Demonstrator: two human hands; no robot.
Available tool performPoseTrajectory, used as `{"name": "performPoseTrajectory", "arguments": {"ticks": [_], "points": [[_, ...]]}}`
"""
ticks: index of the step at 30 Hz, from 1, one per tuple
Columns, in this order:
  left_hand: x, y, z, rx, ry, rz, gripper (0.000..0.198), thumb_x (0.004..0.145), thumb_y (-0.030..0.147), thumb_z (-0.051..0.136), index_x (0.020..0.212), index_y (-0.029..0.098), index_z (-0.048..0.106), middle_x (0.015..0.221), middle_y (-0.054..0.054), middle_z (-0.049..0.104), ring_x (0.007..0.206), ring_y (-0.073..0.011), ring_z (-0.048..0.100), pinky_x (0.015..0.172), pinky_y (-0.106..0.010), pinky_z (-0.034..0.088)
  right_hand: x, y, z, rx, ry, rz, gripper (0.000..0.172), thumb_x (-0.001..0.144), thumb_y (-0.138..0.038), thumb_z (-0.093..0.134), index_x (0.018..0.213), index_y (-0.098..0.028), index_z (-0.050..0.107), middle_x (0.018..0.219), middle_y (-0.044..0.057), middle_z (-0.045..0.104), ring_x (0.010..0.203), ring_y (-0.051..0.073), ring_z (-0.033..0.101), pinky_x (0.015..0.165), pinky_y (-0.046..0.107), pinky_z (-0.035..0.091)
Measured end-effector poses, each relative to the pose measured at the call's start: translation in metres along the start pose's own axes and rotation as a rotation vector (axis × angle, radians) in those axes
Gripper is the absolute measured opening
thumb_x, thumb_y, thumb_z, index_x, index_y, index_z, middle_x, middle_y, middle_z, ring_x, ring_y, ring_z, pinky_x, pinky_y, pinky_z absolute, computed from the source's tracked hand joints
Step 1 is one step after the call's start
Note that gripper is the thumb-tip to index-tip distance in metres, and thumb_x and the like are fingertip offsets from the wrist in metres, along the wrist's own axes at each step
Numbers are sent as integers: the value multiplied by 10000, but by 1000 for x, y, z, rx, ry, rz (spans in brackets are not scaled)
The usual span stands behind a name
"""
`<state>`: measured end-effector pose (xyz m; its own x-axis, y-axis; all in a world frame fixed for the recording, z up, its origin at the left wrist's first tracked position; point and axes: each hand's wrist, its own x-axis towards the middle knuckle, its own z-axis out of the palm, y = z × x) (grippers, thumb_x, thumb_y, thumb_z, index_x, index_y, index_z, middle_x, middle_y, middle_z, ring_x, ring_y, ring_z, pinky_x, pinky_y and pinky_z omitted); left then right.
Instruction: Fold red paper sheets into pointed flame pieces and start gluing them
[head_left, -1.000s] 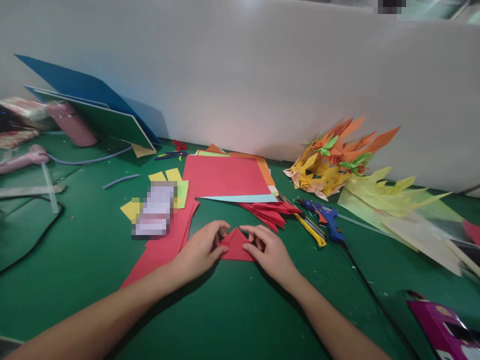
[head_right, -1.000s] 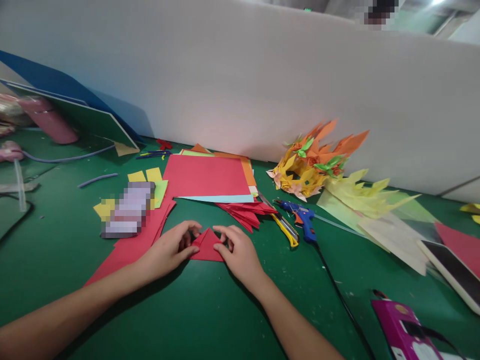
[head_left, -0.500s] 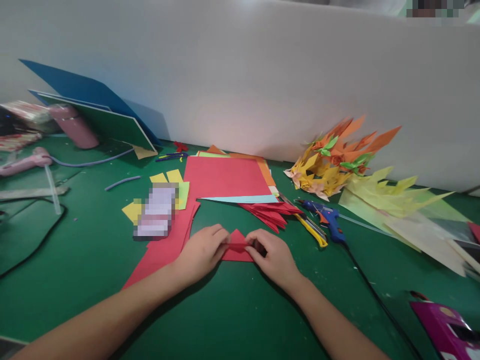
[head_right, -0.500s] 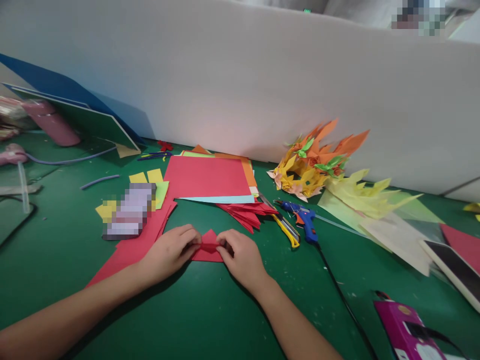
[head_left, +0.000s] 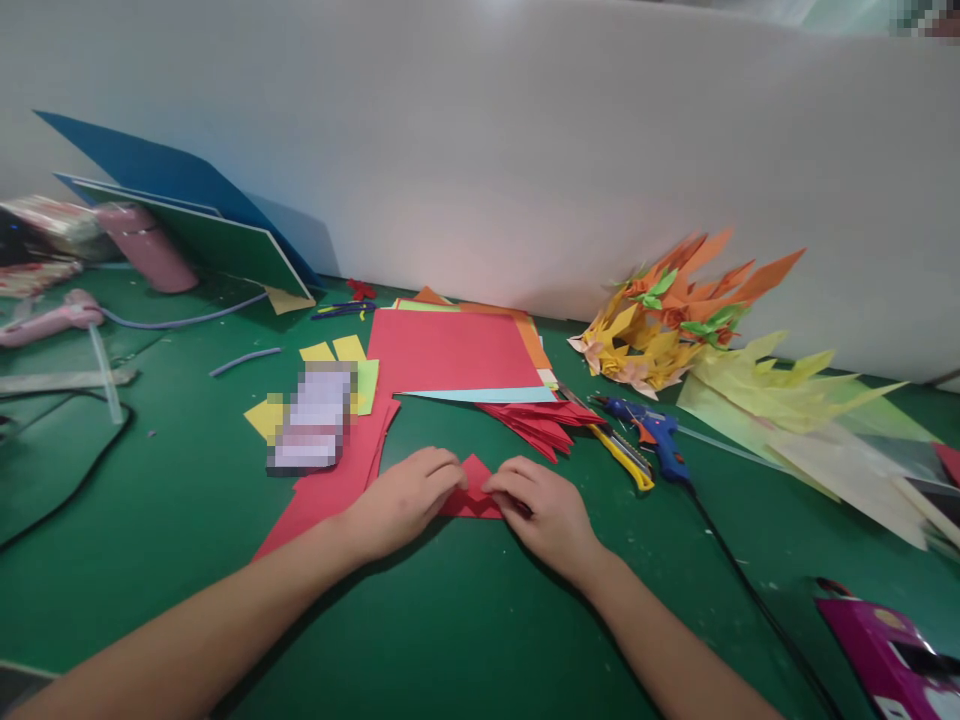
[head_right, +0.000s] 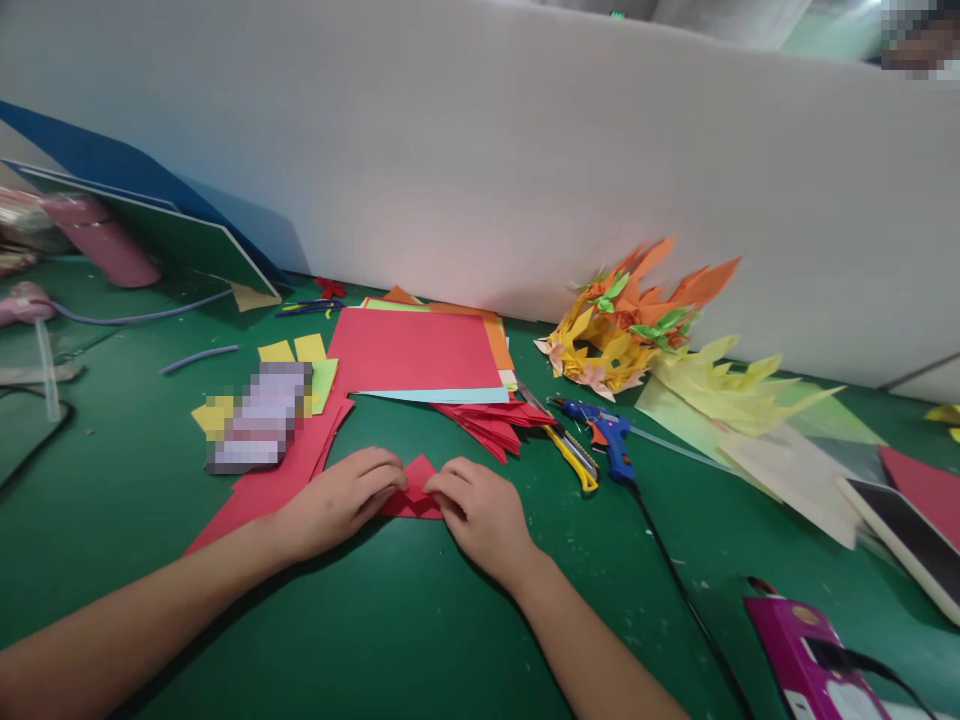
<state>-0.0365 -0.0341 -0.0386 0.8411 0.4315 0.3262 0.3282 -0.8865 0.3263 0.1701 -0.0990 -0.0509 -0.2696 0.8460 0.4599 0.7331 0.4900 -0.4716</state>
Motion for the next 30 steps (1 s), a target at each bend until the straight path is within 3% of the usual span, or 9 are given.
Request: {"name": "performPoseTrajectory", "arguments": {"ticks": [4, 10, 18, 30], "points": [[0, -1, 7, 79, 32, 54, 210, 943, 50, 382, 930, 140, 572, 905, -67, 635, 838, -181, 572, 791, -289, 481, 0, 1, 2, -14, 34, -21, 159, 937, -208, 505, 875, -210, 651, 832, 36, 660, 738, 161, 606, 653, 240, 430], [2, 0, 9, 57, 71, -9, 206, 946, 52, 391, 898, 153, 564, 927, -47, 611, 844, -161, 565, 799, -277, 491, -1, 1, 4, -149, 26, -39, 247, 961, -194, 420, 837, -197, 633, 803, 38, 643, 703, 164, 580, 614, 246, 405], [1, 0, 0, 0, -18, 70, 240, 893, -18, 421, 933, 146, 592, 910, -45, 621, 865, -171, 542, 815, -275, 480, -3, 1, -2, -154, -7, -122, 261, 982, -253, 421, 924, -207, 672, 909, 54, 690, 761, 165, 599, 663, 258, 429], [0, -1, 4, 83, -7, 64, 240, 908, 8, 410, 897, 147, 605, 874, -45, 602, 811, -173, 525, 776, -278, 475, -3, 6, 0, -211, 9, -185, 266, 977, -202, 451, 986, -206, 717, 895, 53, 711, 756, 157, 621, 649, 248, 441]]}}
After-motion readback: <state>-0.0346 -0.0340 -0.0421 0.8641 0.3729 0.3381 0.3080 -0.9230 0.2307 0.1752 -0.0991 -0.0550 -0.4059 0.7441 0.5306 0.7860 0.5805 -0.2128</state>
